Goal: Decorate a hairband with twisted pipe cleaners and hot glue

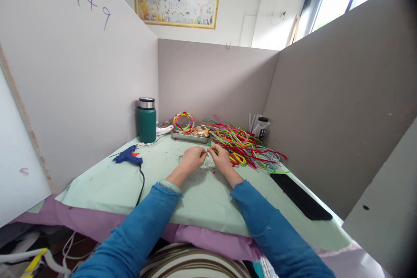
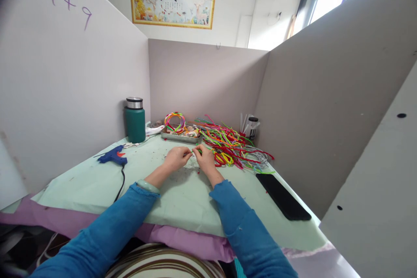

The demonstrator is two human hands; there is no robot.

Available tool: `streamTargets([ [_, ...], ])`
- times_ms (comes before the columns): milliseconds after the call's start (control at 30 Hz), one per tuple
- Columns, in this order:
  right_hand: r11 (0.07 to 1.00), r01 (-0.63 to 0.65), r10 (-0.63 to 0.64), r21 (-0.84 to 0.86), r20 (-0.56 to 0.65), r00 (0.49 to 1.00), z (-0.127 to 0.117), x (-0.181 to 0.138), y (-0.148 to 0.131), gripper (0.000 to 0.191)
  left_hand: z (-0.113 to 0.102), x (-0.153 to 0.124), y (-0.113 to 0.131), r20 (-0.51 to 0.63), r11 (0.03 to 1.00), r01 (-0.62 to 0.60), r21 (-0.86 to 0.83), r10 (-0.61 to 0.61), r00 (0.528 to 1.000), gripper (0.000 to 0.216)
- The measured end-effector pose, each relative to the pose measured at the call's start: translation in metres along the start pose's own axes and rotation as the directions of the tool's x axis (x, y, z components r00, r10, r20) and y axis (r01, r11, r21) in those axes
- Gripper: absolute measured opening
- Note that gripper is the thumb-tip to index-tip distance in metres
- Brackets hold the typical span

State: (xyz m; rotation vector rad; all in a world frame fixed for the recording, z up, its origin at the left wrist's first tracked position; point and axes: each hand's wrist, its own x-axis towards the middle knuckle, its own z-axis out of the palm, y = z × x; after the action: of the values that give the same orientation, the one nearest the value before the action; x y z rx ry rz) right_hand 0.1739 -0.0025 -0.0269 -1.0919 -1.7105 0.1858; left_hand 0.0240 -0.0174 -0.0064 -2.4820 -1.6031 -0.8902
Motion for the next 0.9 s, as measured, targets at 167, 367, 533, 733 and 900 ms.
streamTargets([
  [167, 1.0, -0.002, 0.001, -0.023, -0.01, 1.0, 0.0017, 0.0007, 0.0025, 0.022, -0.002, -0.0003, 0.0017, 0.016, 1.0, 0.016, -0.001, -0.016, 1.0, 0.031],
  [367, 0.999, 0.015, -0.015, -0.045, -0.005, 1.0, 0.0026, 0.0004, 0.0041, 0.022, -0.0027, -0.0009, 0.0025, 0.013, 0.999, 0.034, 0.01, -0.035, 0.999, 0.03],
  [533, 0.999, 0.012, -0.012, -0.048, 0.001, 1.0, 0.002, -0.0002, 0.0021, 0.023, -0.0023, -0.0009, 0.0017, -0.004, 1.0, 0.03, 0.009, -0.03, 1.0, 0.03],
  [733, 0.999, 0.012, -0.012, -0.051, 0.015, 1.0, 0.0023, 0.0002, 0.0029, 0.024, -0.001, -0.0005, 0.0009, -0.009, 0.999, 0.041, -0.01, -0.041, 0.999, 0.029],
  [900, 0.998, 0.015, -0.013, -0.055, 0.04, 0.999, 0.0031, -0.0002, 0.0048, 0.025, -0.0009, -0.0009, 0.0006, -0.035, 0.998, 0.058, -0.028, -0.059, 0.998, 0.027],
])
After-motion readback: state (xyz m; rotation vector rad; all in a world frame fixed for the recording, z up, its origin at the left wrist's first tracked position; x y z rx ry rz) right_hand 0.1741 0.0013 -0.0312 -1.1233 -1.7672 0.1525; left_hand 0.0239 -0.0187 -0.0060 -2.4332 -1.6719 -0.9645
